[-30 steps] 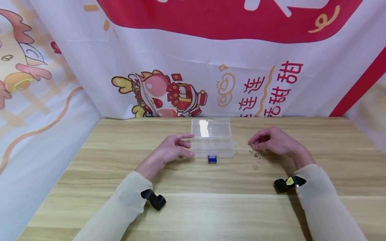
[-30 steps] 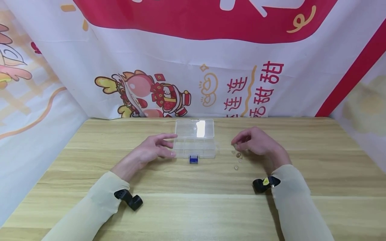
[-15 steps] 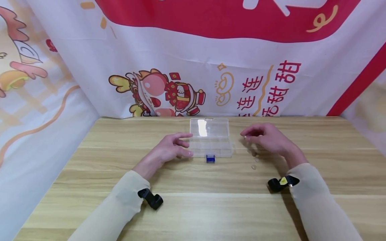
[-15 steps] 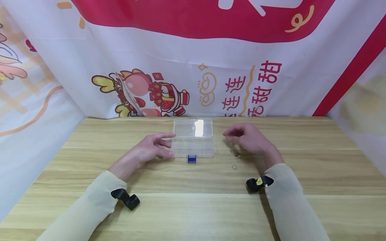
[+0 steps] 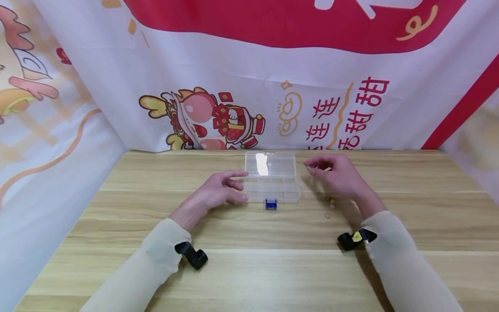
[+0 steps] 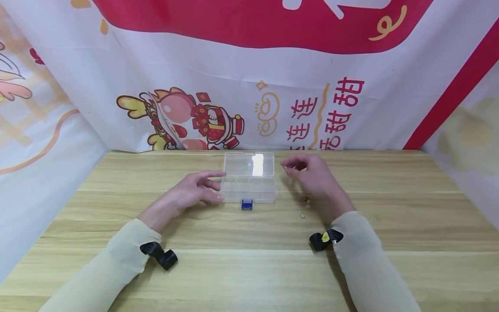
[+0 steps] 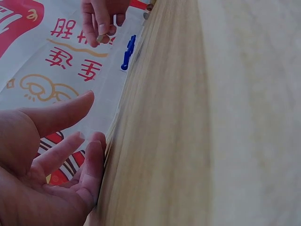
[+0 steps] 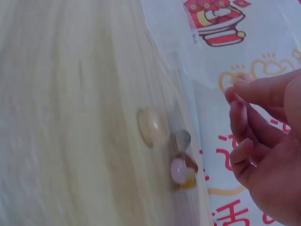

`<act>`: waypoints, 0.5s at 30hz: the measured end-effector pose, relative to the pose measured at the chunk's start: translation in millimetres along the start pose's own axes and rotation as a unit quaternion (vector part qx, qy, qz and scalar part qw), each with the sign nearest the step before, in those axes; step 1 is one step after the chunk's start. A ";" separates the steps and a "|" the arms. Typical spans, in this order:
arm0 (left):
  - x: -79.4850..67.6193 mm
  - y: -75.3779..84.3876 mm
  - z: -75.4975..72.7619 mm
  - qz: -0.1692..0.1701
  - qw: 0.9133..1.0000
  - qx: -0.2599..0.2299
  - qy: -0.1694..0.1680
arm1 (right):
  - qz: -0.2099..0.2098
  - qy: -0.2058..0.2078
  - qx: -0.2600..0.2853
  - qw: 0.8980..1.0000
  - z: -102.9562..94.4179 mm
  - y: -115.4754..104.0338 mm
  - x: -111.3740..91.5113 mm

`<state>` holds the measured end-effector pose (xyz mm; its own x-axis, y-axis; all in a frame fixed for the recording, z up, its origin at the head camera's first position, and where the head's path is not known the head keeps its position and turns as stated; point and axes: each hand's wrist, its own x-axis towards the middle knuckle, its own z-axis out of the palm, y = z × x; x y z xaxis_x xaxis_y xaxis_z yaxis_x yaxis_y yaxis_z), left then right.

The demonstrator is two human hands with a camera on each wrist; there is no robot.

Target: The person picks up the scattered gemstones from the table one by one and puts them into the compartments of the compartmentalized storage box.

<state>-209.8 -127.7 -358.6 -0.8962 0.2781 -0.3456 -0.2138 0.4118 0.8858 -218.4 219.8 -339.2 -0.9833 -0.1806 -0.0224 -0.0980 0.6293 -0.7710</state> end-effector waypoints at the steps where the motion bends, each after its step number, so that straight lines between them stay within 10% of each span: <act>1: -0.3 0.2 -0.6 0.000 1.000 0.001 0.001 | -0.001 0.004 0.003 1.000 1.4 -1.2 0.7; 15: -2.6 2.0 -0.7 0.000 1.000 0.003 -0.001 | -0.005 0.022 0.037 0.999 19.7 -15.8 1.9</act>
<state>-208.2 -128.2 -355.7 -0.8953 0.2795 -0.3468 -0.2119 0.4177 0.8835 -215.7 194.6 -339.7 -0.9884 -0.1512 0.0123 -0.0974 0.5703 -0.8156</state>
